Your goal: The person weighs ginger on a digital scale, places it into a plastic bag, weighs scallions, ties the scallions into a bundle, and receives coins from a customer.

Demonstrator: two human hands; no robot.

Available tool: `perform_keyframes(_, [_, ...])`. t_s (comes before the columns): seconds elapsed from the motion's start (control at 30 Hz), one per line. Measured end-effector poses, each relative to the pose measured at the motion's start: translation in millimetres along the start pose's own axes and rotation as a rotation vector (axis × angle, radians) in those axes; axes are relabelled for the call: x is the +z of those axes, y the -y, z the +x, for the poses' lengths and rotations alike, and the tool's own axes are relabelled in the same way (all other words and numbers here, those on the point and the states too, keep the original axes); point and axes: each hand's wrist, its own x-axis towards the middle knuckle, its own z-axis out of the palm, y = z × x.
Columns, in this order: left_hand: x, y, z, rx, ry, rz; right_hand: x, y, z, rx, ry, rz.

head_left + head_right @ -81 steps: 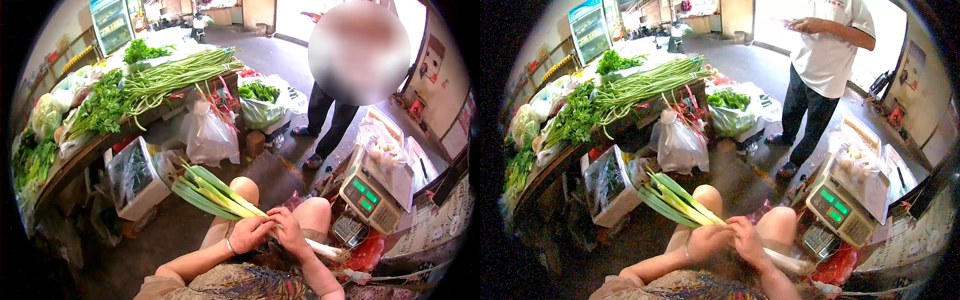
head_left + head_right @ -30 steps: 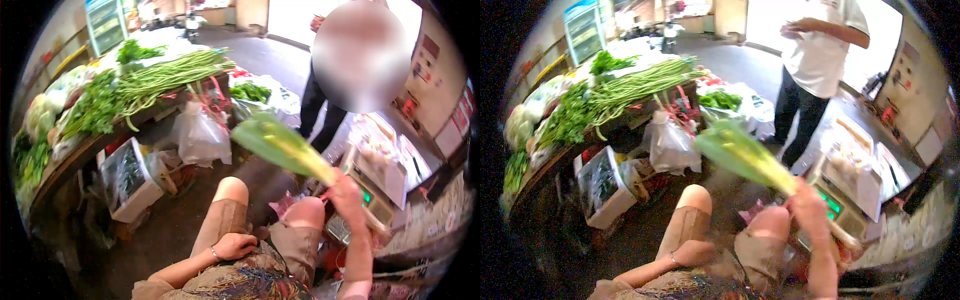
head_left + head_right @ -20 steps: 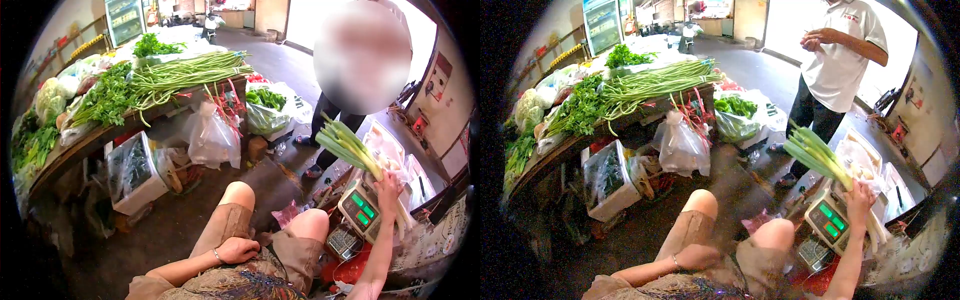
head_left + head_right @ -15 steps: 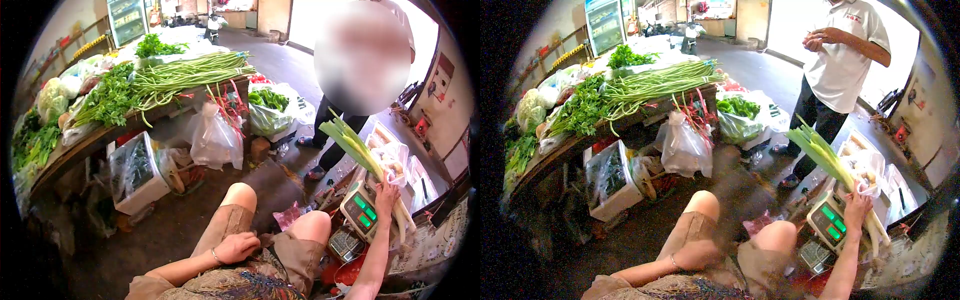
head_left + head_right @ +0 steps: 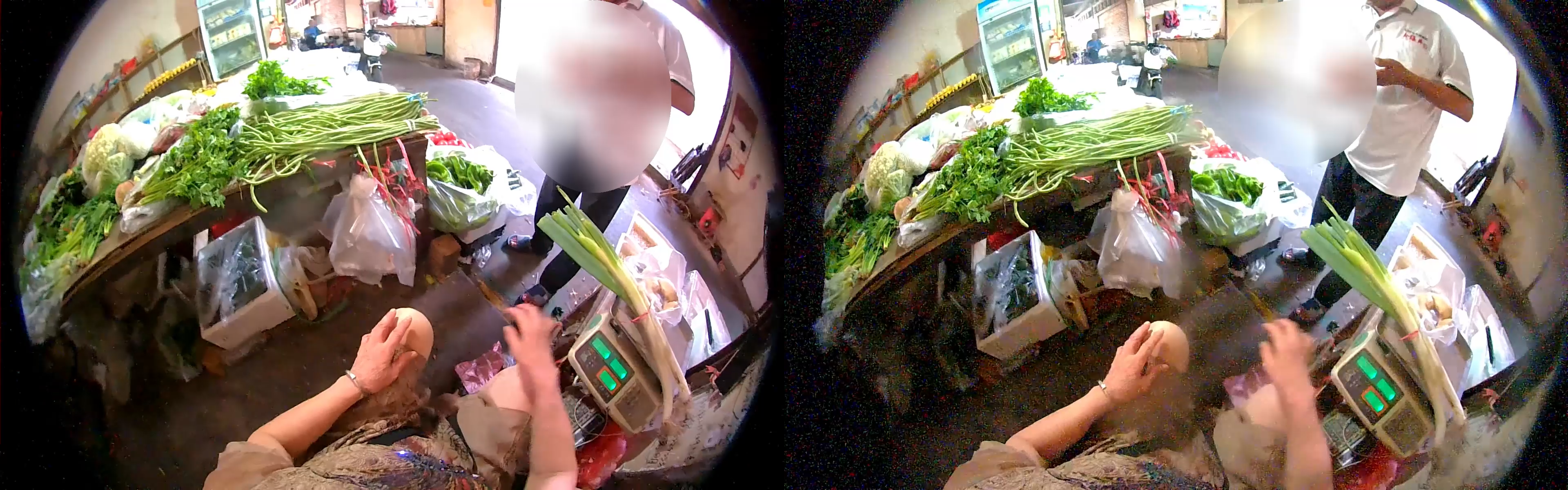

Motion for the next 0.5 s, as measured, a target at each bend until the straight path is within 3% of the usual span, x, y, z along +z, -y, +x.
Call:
perform_keyframes(0.07, [6.4,5.1,-2.3,-0.003,0.004,0.004,56.1,-2.1,0.4,-0.020,0.116,0.202])
perform_keyframes(0.13, [2.3,1.9,-1.6,-0.006,0.019,0.010,61.6,4.8,1.5,0.034,0.670,0.102])
perform_keyframes(0.17, [-1.0,-1.5,-3.1,-0.032,0.016,0.009,61.8,7.9,1.5,0.037,0.729,0.177])
perform_keyframes(0.3, [-6.9,-2.7,1.8,-0.116,-0.013,-0.021,71.0,-10.6,1.2,0.034,0.592,0.320])
perform_keyframes(0.4, [-3.9,3.2,2.7,-0.141,-0.026,-0.036,77.1,-30.8,-1.3,0.054,0.468,0.120])
perform_keyframes(0.5, [-0.4,9.9,1.9,-0.134,-0.036,-0.044,71.9,-30.8,-5.0,0.113,0.547,0.190])
